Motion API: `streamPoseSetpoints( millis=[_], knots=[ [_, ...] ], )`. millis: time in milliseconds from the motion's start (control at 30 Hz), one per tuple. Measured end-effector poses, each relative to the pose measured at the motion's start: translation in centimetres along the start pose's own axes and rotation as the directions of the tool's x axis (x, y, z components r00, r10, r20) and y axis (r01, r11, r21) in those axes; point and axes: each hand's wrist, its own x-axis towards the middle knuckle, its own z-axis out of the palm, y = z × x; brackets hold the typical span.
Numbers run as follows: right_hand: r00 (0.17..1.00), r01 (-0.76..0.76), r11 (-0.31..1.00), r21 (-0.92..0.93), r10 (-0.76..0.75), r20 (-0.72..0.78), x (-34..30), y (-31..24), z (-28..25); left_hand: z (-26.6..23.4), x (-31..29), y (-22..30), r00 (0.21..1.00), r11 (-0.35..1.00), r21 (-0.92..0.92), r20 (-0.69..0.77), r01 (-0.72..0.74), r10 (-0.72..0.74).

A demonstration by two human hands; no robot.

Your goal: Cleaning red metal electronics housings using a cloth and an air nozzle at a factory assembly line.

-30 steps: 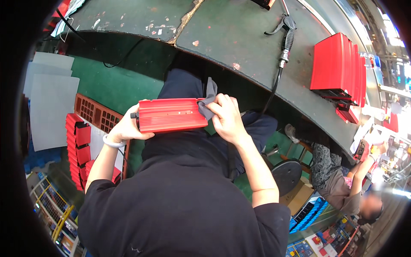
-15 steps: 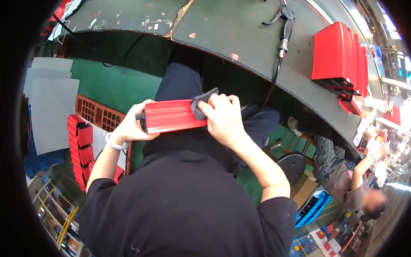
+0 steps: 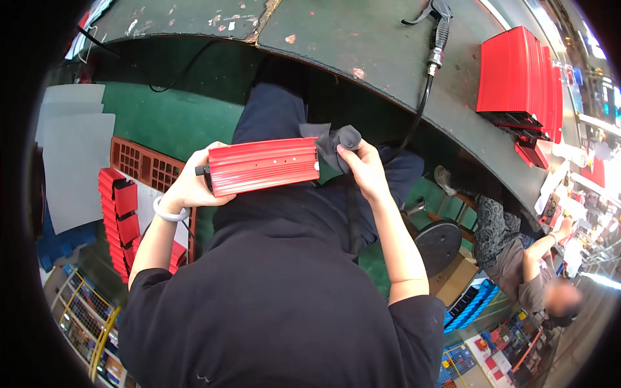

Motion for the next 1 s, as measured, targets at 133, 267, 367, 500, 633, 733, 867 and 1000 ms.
streamPoseSetpoints(
  millis=[133,267,367,500,633,733,867,1000],
  knots=[
    [0.994,0.111,0.993,-0.028,-0.111,0.008,-0.4,0.0,0.0,0.2,0.3,0.3,1.0,1.0,-0.015,-0.004,-0.028,0.028],
    [0.833,0.543,0.632,-0.552,-0.486,0.263,-0.2,-1.6,1.2,0.4,0.3,0.4,1.0,1.0,-0.018,-0.007,-0.02,0.02],
    [0.759,0.575,0.305,-0.76,-0.546,0.355,-0.2,-2.8,2.2,0.5,0.4,0.4,1.0,1.0,-0.027,-0.014,0.002,-0.003],
    [0.724,0.556,0.04,-0.83,-0.514,0.46,-1.0,-4.3,3.1,1.0,0.3,1.0,1.0,1.0,-0.018,-0.019,0.008,-0.009],
    [0.723,0.491,-0.125,-0.862,-0.493,0.483,-1.3,-4.2,3.0,2.2,0.9,2.2,0.996,0.991,0.112,-0.047,-0.068,0.074],
    [0.782,0.388,-0.154,-0.909,-0.467,0.413,-1.4,-3.9,3.6,2.7,1.3,3.0,0.994,0.982,0.168,-0.05,-0.085,0.095],
    [0.804,0.395,-0.119,-0.911,-0.436,0.405,-1.8,-4.2,3.9,2.3,0.9,2.7,0.995,0.981,0.17,-0.033,-0.089,0.096],
    [0.748,0.441,-0.102,-0.892,-0.507,0.428,-2.1,-3.9,3.8,2.1,0.6,2.3,0.99,0.981,0.149,-0.046,-0.123,0.131]
  ],
)
